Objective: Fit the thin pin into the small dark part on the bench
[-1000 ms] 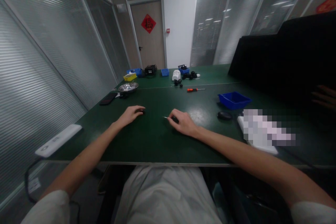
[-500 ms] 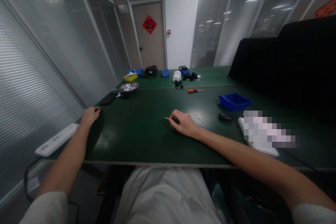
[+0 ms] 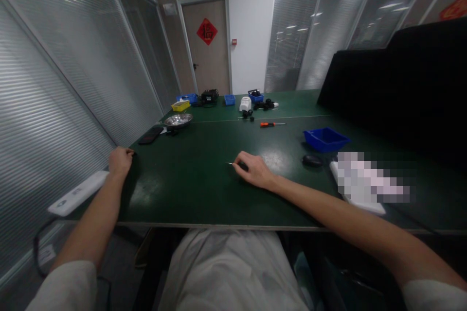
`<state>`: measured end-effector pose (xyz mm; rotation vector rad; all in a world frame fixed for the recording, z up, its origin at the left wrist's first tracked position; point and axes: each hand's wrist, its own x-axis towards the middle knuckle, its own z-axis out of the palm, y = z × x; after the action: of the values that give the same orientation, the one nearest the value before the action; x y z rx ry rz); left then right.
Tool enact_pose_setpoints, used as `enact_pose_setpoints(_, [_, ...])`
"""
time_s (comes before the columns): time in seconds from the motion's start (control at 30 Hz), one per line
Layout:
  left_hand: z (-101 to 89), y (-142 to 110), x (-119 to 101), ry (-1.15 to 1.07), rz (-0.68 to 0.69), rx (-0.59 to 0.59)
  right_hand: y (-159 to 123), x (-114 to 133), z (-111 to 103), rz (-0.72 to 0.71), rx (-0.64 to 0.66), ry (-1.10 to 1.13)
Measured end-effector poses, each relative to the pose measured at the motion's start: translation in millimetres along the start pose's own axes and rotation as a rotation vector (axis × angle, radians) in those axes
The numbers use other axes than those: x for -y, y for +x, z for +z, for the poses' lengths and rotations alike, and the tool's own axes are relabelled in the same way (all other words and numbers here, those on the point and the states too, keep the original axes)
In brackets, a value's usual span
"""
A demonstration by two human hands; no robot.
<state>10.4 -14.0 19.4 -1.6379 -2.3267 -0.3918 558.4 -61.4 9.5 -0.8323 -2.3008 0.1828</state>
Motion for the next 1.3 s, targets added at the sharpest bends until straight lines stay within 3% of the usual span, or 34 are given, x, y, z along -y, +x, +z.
enact_pose_setpoints(0.5, [-6.0,-9.9,-20.5,0.143,-0.122,-0.001,-0.8,-0.9,0.8,0.004,0.015,-0.006])
enact_pose_setpoints(1.03, [-13.9,-12.4,-27.0,0.091,-0.174,0.028,-2.7,-1.2,-0.8,0.007,0.043,-0.040])
enact_pose_setpoints(1.17, [-14.8,-16.0,-60.3,-0.045,0.040,-0.012,-0.6,-3.8,3.2,0.020,0.080,-0.073])
enact_pose_setpoints(1.23, [-18.1,-24.9,-96.9,-0.260,0.231,0.012,0.2,-5.0,4.3,0.027,0.087,-0.088])
enact_pose_setpoints(1.3, [-22.8,-42.6,-143.2,-0.494,0.427,0.108,0.6,-5.8,4.6,0.038,0.097,-0.093])
